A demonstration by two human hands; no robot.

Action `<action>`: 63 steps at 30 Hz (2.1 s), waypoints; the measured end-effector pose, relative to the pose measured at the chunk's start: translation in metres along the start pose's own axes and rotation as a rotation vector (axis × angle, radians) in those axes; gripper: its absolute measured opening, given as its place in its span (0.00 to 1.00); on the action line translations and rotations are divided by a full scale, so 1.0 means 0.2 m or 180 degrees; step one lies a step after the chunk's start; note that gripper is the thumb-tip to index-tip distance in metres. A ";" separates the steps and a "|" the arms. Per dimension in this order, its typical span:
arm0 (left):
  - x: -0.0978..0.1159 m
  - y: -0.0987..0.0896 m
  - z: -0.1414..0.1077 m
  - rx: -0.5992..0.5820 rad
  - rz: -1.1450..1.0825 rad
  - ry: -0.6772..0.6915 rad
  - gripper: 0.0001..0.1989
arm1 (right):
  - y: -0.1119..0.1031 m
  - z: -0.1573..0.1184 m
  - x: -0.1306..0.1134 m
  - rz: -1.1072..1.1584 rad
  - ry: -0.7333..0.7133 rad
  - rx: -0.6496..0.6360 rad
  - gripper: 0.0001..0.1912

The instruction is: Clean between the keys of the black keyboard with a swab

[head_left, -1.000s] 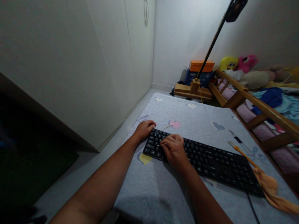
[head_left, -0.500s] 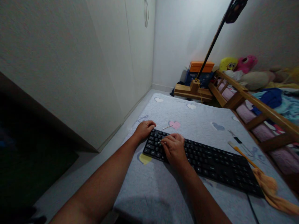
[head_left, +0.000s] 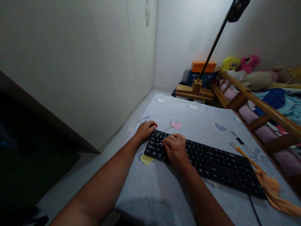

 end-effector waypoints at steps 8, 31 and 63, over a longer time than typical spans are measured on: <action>-0.01 0.00 0.00 -0.0009 0.0001 -0.0008 0.13 | -0.02 0.00 0.00 0.0035 0.0049 0.0017 0.08; 0.00 -0.01 0.00 -0.0027 -0.0050 0.0005 0.13 | -0.07 -0.03 0.00 -0.0035 -0.0025 -0.0087 0.08; 0.01 -0.01 0.00 -0.0027 0.0038 -0.0040 0.13 | -0.05 -0.02 -0.01 0.0121 0.0038 -0.0067 0.10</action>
Point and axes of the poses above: each hand's wrist, its own z-axis towards the middle knuckle, its own y-axis out of the palm, x = y × z, the point moved 3 cm from there along z, towards the middle knuckle, and after that the axes turned 2 degrees about x, right-handed, at the moved point
